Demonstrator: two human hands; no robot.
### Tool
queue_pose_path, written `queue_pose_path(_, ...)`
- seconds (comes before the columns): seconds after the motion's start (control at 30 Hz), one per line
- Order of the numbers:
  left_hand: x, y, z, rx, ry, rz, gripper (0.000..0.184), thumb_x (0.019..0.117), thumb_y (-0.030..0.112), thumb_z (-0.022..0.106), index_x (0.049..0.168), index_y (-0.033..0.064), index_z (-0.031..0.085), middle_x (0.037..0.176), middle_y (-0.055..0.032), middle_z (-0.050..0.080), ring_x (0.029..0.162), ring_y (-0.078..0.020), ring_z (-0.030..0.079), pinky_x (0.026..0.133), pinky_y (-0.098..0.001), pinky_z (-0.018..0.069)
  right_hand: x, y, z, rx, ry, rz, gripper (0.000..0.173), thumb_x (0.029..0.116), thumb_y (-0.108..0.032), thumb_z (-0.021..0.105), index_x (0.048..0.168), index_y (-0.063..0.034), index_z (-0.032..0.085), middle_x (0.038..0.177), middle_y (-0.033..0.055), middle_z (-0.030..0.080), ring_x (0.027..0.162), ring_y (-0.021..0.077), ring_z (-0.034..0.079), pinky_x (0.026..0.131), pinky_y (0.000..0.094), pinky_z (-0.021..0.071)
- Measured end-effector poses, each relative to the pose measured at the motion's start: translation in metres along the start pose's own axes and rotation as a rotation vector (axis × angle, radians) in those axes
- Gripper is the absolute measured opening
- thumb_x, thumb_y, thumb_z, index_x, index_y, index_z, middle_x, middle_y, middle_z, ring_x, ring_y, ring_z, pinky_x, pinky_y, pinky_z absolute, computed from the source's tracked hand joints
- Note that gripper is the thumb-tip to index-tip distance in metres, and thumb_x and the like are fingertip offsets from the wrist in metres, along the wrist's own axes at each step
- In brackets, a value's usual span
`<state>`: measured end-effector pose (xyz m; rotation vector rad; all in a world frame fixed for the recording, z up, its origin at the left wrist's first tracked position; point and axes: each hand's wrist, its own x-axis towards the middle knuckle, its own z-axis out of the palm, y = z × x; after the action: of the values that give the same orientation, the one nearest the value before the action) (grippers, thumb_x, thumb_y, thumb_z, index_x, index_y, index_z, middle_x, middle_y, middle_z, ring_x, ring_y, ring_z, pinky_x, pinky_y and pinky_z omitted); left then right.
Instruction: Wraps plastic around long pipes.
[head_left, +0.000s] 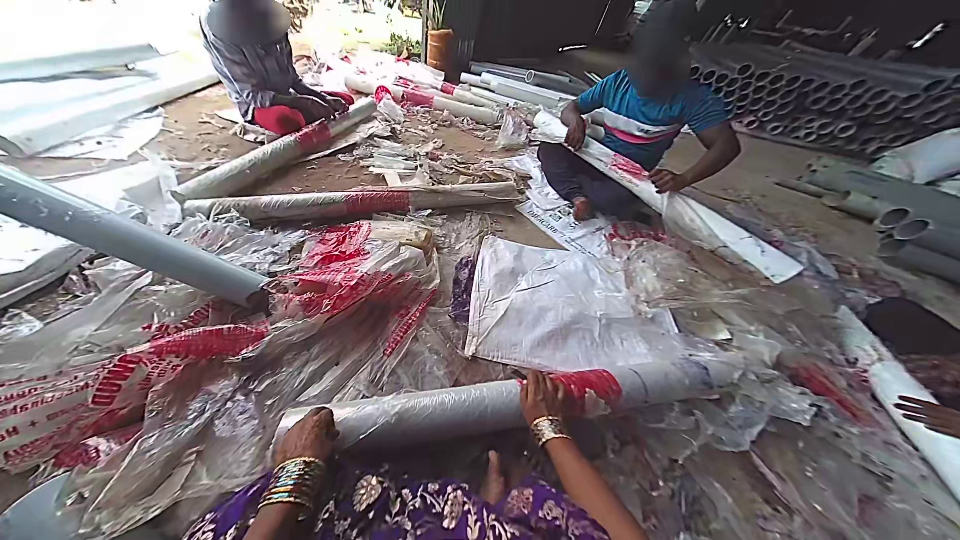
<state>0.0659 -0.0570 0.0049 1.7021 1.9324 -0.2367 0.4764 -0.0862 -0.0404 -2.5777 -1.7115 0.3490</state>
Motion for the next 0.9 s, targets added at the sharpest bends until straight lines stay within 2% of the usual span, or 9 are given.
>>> queue_pose_path(0.17,-0.005,0.001,0.002,-0.113,0.107,-0.033,0.034,0.1073,0.014,0.055,0.137,-0.0020,0.060,0.135,-0.0272,0.064,0.131,-0.0455,0.058,0.111,-0.0642,0.0404,0.001,0.001,0.001,0.026,-0.006,0.005,0.045,0.1086,-0.022,0.040,0.146,-0.0012,0.055,0.151,0.0176,0.055,0.146,0.0352,0.045,0.122,0.0616,0.0215)
queue_pose_path(0.27,-0.012,0.000,-0.003,-0.167,0.218,-0.039,0.028,0.1060,0.008,0.052,0.130,-0.0024,0.062,0.123,-0.0263,0.070,0.119,-0.0457,0.065,0.103,-0.0652,0.0463,0.004,-0.001,-0.003,0.033,-0.006,0.018,0.044,0.1085,-0.022,0.040,0.144,-0.0011,0.056,0.149,0.0174,0.056,0.145,0.0346,0.046,0.122,0.0608,0.0214)
queue_pose_path(0.37,-0.014,-0.002,-0.005,-0.259,0.346,0.045,0.025,0.1050,0.002,0.047,0.122,-0.0057,0.064,0.112,-0.0246,0.073,0.104,-0.0439,0.071,0.094,-0.0651,0.0500,0.009,-0.001,-0.006,0.036,-0.022,0.022,0.044,0.1091,-0.022,0.038,0.144,-0.0011,0.056,0.149,0.0173,0.056,0.144,0.0342,0.047,0.122,0.0601,0.0221)
queue_pose_path(0.5,-0.013,-0.002,0.003,-0.222,0.698,0.267,0.021,0.1012,-0.002,0.052,0.106,-0.0124,0.069,0.100,-0.0331,0.071,0.094,-0.0524,0.071,0.085,-0.0677,0.0529,0.008,-0.001,-0.006,0.024,-0.020,0.025,0.044,0.1091,-0.023,0.038,0.143,-0.0019,0.056,0.148,0.0165,0.057,0.144,0.0334,0.047,0.121,0.0615,0.0225)
queue_pose_path(0.6,-0.004,-0.003,0.006,-0.165,0.945,0.429,0.020,0.0970,-0.005,0.053,0.096,-0.0130,0.071,0.091,-0.0328,0.072,0.085,-0.0530,0.072,0.080,-0.0656,0.0547,0.001,0.002,-0.002,0.028,0.011,0.009,0.044,0.1085,-0.022,0.039,0.143,-0.0012,0.056,0.149,0.0175,0.057,0.144,0.0348,0.047,0.121,0.0623,0.0228)
queue_pose_path(0.67,0.002,-0.005,0.004,-0.141,1.028,0.500,0.021,0.0957,-0.003,0.052,0.092,-0.0106,0.072,0.088,-0.0289,0.073,0.082,-0.0486,0.073,0.082,-0.0643,0.0543,0.000,0.004,-0.002,0.025,0.011,0.011,0.045,0.1086,-0.023,0.039,0.144,-0.0017,0.056,0.150,0.0170,0.056,0.145,0.0347,0.046,0.121,0.0621,0.0228)
queue_pose_path(0.73,0.003,-0.006,-0.003,-0.143,0.984,0.527,0.018,0.0958,-0.001,0.056,0.093,-0.0071,0.073,0.092,-0.0273,0.074,0.087,-0.0481,0.073,0.091,-0.0686,0.0489,-0.001,0.004,0.000,0.014,0.002,0.005,0.045,0.1084,-0.023,0.039,0.145,-0.0010,0.055,0.151,0.0176,0.055,0.146,0.0351,0.045,0.121,0.0630,0.0222)
queue_pose_path(0.8,0.006,-0.012,-0.009,-0.180,0.953,0.555,0.013,0.0908,0.004,0.065,0.094,-0.0028,0.076,0.102,-0.0260,0.075,0.095,-0.0511,0.071,0.091,-0.0717,0.0458,-0.002,0.002,0.001,0.010,-0.009,0.001,0.046,0.1082,-0.023,0.038,0.145,-0.0004,0.055,0.151,0.0180,0.054,0.146,0.0360,0.044,0.121,0.0631,0.0217)
queue_pose_path(0.9,0.008,-0.020,-0.021,-0.281,0.946,0.590,0.022,0.0693,0.003,0.082,0.090,0.0001,0.078,0.104,-0.0272,0.072,0.093,-0.0538,0.067,0.082,-0.0712,0.0480,-0.006,-0.005,-0.017,-0.007,-0.120,0.023,0.050,0.1087,-0.024,0.032,0.150,-0.0033,0.049,0.158,0.0143,0.048,0.151,0.0319,0.038,0.125,0.0589,0.0181)
